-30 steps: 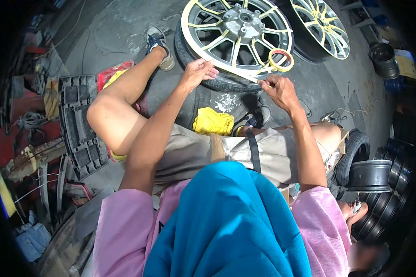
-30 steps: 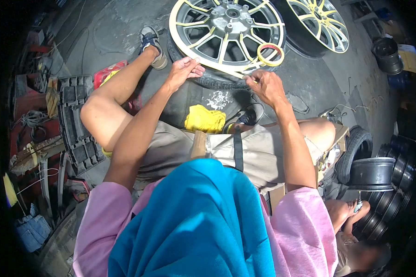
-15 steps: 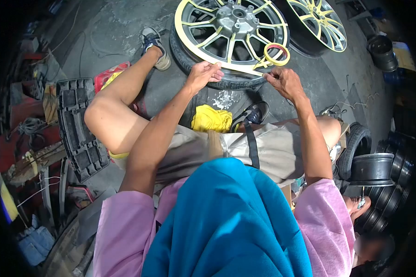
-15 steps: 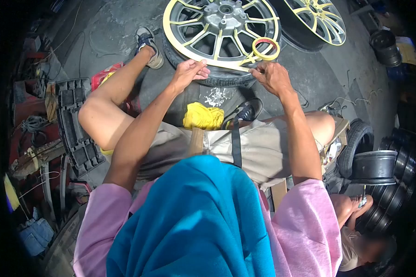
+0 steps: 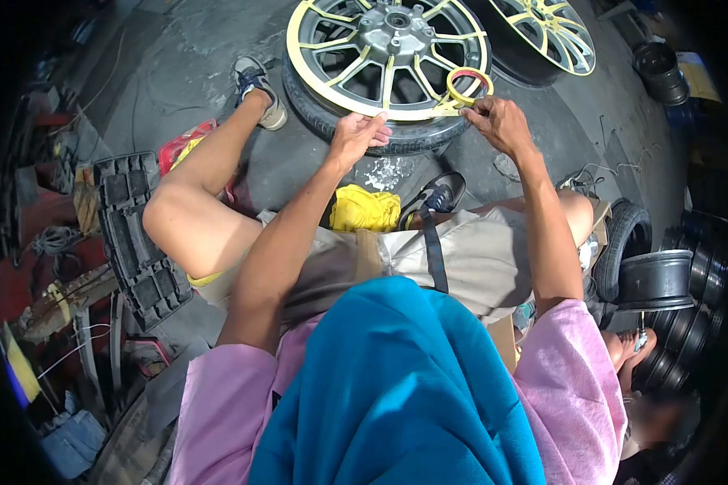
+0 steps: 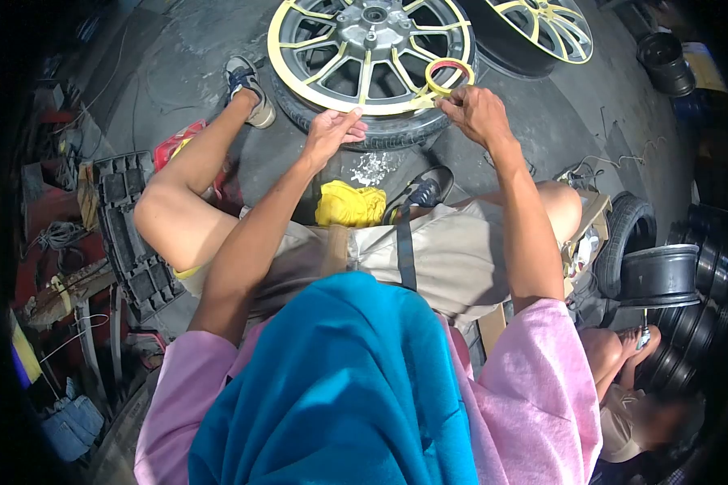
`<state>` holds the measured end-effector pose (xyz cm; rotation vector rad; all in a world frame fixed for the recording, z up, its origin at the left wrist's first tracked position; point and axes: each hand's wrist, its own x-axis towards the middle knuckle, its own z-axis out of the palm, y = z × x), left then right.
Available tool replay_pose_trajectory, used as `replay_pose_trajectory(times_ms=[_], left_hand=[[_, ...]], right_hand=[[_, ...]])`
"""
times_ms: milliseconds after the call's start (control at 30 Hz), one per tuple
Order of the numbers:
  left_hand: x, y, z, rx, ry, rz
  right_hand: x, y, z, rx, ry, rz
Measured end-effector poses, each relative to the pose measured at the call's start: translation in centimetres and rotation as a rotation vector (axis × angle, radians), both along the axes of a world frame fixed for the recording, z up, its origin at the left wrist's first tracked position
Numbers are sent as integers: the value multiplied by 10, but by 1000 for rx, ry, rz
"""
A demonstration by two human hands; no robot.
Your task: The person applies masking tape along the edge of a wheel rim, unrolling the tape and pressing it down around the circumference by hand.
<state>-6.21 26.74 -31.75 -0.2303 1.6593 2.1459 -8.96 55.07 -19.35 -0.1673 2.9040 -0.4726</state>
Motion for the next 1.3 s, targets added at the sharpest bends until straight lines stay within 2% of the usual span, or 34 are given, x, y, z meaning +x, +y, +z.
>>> replay_pose_trajectory(times_ms=[67,167,467,600,667,833,933,1000,1033,1100,1167,1200,1233,1267,1300], left_hand=[[0,-1,0,-12,4,-6],[0,1,-1,15,0,17],[8,26,8,-3,-25,97],[10,30,1,20,-29,107],[9,30,0,17,-14,113],[10,36,0,15,-43,122],[10,46,0,43,-33,121],[10,51,0,47,-28,122],[10,52,1,13,-20,115],[12,54,6,-27,10,111],[10,56,-3,-18,22,110],[10,55,-8,-10,38,120],[11,54,-10,-13,35,124],[9,54,-10,-11,53,134],[12,55,-11,-6,63,134]], right_hand=[[1,2,0,-49,84,77],[6,9,-13,-18,76,142],[4,11,-26,18,99,92],[0,4,-10,32,115,48],[-2,9,-20,37,195,127],[6,2,-17,70,165,138],[8,-5,-10,104,232,151],[6,-9,-2,135,405,294],[4,-17,5,133,403,295],[-1,-30,19,52,553,490],[-39,-9,14,121,600,505],[-65,9,8,667,550,352],[-95,55,5,411,614,250],[-115,85,26,441,505,149],[-128,116,32,368,786,114]])
